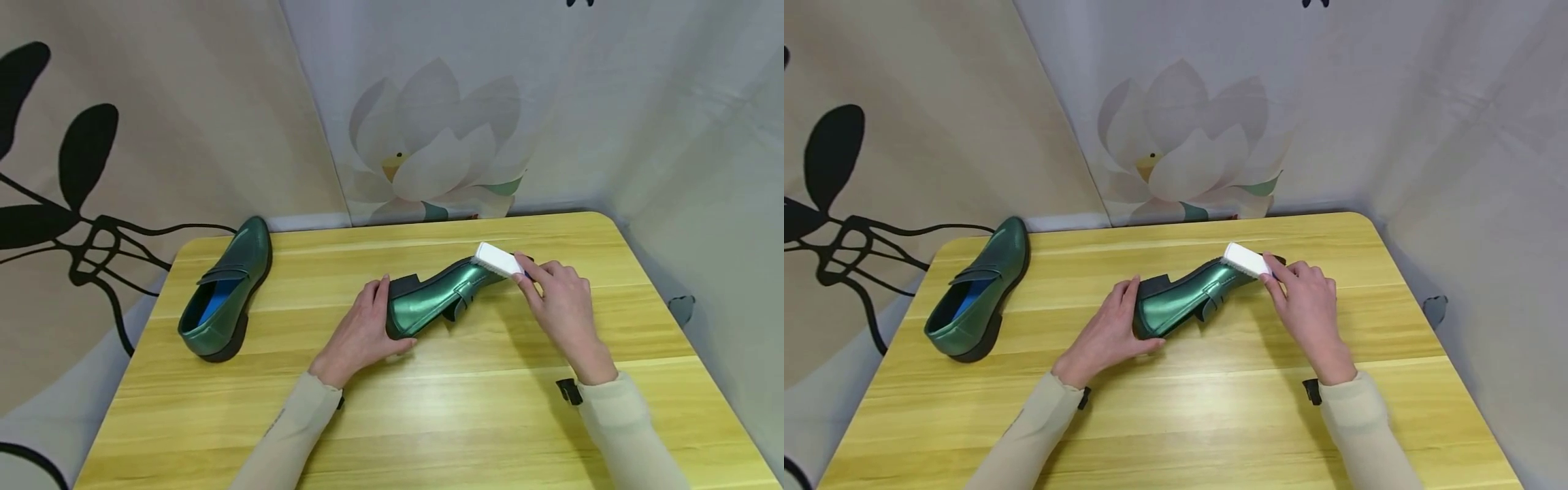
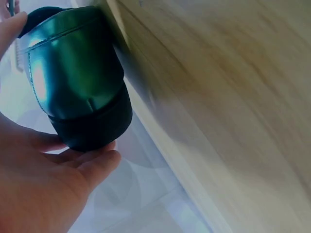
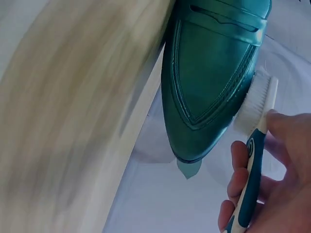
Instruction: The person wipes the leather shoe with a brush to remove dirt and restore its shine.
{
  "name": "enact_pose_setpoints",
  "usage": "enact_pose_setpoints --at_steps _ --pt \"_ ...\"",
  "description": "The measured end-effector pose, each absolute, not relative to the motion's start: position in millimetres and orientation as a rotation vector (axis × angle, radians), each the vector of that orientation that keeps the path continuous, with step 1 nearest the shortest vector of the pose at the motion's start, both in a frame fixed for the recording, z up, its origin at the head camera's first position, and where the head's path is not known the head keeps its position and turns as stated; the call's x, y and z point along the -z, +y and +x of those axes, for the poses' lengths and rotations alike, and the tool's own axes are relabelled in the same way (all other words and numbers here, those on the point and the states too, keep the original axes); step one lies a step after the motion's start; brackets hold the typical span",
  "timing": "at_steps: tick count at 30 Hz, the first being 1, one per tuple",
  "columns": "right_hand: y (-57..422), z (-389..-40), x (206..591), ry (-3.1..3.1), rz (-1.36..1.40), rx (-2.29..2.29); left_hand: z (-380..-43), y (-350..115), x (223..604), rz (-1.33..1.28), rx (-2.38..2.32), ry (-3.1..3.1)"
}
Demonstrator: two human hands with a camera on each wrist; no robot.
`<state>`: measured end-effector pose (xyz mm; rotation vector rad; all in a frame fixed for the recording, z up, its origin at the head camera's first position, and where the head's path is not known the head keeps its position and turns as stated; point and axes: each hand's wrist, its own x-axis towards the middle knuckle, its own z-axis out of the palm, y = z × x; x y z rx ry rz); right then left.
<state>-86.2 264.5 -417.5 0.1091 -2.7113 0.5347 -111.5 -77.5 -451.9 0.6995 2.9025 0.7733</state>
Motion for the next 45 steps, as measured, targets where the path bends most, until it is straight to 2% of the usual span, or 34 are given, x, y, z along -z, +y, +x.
enact_pose_setpoints --at_steps 12,20,30,37,45 --pt "304 -80 426 -2.728 -0.106 -0.551 -115 -76 450 0.612 -0.792 2.866" --pt "296 -83 423 -2.698 -0.003 -0.570 -116 -77 452 0.573 -0.815 2.841" --pt "305 -79 423 -2.725 -0.110 -0.560 -114 -77 452 0.623 -0.807 2.864" --pt "293 -82 431 -2.757 -0.084 -0.605 -114 -77 454 0.599 -0.802 2.857" --pt "302 -82 438 -2.774 -0.170 -0.677 -116 -78 455 0.567 -0.806 2.844"
